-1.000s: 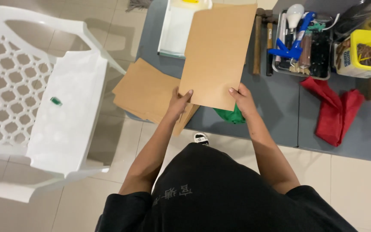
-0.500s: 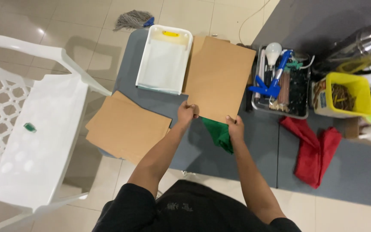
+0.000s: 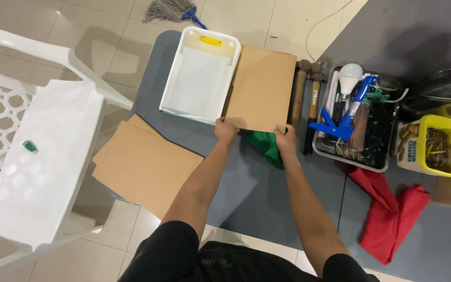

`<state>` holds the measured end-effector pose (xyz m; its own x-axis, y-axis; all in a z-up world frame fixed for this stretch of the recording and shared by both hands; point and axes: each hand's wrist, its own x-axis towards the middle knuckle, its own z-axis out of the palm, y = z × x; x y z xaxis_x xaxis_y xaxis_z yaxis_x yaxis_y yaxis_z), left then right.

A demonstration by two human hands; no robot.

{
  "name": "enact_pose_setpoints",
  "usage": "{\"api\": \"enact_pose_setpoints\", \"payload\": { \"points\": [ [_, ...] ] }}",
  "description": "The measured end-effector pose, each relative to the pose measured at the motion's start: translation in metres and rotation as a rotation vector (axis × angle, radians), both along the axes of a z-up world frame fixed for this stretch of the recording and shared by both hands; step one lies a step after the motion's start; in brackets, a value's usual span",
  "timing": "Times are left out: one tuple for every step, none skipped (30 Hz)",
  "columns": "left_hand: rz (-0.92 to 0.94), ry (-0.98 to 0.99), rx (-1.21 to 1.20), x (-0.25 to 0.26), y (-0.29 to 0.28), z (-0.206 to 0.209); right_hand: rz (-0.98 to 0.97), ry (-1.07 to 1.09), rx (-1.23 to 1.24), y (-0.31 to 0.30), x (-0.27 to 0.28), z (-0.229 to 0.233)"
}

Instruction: Wiping down plastic and cardboard file folders with a cloth.

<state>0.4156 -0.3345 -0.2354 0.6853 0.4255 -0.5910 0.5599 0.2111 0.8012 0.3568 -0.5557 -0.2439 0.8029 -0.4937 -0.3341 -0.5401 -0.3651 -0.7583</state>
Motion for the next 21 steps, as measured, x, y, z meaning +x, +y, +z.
{"api": "enact_pose_setpoints", "payload": {
  "points": [
    [0.0, 0.005, 0.002, -0.001, -0.002, 0.002, 0.0, 0.005, 0.002, -0.002, 0.0, -0.009],
    [0.025, 0.008, 0.027, -0.003, -0.005, 0.005, 0.032, -0.09, -0.01, -0.004, -0.001, -0.018],
    [0.048, 0.007, 0.05, -0.001, -0.009, 0.008, 0.063, -0.19, -0.024, -0.008, 0.0, -0.025],
    [0.046, 0.008, 0.05, -0.003, -0.012, 0.01, 0.061, -0.189, -0.024, -0.006, 0.0, -0.015],
    [0.03, -0.013, 0.151, -0.006, -0.016, 0.012, 0.075, -0.135, -0.014, -0.004, -0.001, -0.005],
    [0.013, -0.035, 0.252, -0.009, -0.019, 0.014, 0.09, -0.081, -0.003, -0.002, -0.003, 0.006],
    [0.011, -0.033, 0.251, -0.01, -0.021, 0.02, 0.088, -0.079, -0.004, 0.0, -0.004, 0.012],
    [-0.01, -0.064, 0.342, -0.01, -0.023, 0.025, 0.085, 0.03, -0.035, 0.002, -0.004, 0.019],
    [-0.031, -0.092, 0.433, -0.012, -0.025, 0.031, 0.082, 0.141, -0.066, 0.004, -0.006, 0.025],
    [-0.033, -0.089, 0.433, -0.014, -0.028, 0.032, 0.082, 0.145, -0.066, 0.005, -0.008, 0.021],
    [-0.039, -0.124, 0.459, -0.014, -0.03, 0.034, 0.09, 0.149, -0.124, 0.006, -0.008, 0.018],
    [-0.046, -0.16, 0.486, -0.015, -0.032, 0.036, 0.098, 0.153, -0.183, 0.007, -0.008, 0.016],
    [-0.044, -0.159, 0.489, -0.015, -0.034, 0.028, 0.1, 0.153, -0.18, 0.01, -0.008, 0.022],
    [-0.067, -0.173, 0.524, -0.015, -0.037, 0.02, 0.081, 0.16, -0.173, 0.012, -0.008, 0.028],
    [-0.092, -0.187, 0.561, -0.016, -0.038, 0.012, 0.06, 0.168, -0.164, 0.016, -0.009, 0.033],
    [-0.092, -0.185, 0.566, -0.017, -0.036, 0.01, 0.062, 0.169, -0.16, 0.017, -0.009, 0.035],
    [-0.092, -0.162, 0.564, -0.016, -0.036, 0.009, 0.066, 0.187, -0.171, 0.017, -0.008, 0.038],
    [-0.092, -0.14, 0.563, -0.016, -0.036, 0.007, 0.069, 0.205, -0.182, 0.016, -0.006, 0.04],
    [-0.095, -0.141, 0.561, -0.016, -0.035, 0.006, 0.066, 0.205, -0.184, 0.014, -0.007, 0.041],
    [-0.087, -0.14, 0.559, -0.016, -0.035, 0.004, 0.118, 0.265, -0.192, 0.011, -0.007, 0.041],
    [-0.077, -0.137, 0.556, -0.017, -0.034, 0.002, 0.172, 0.326, -0.201, 0.009, -0.008, 0.04]
  ]
}}
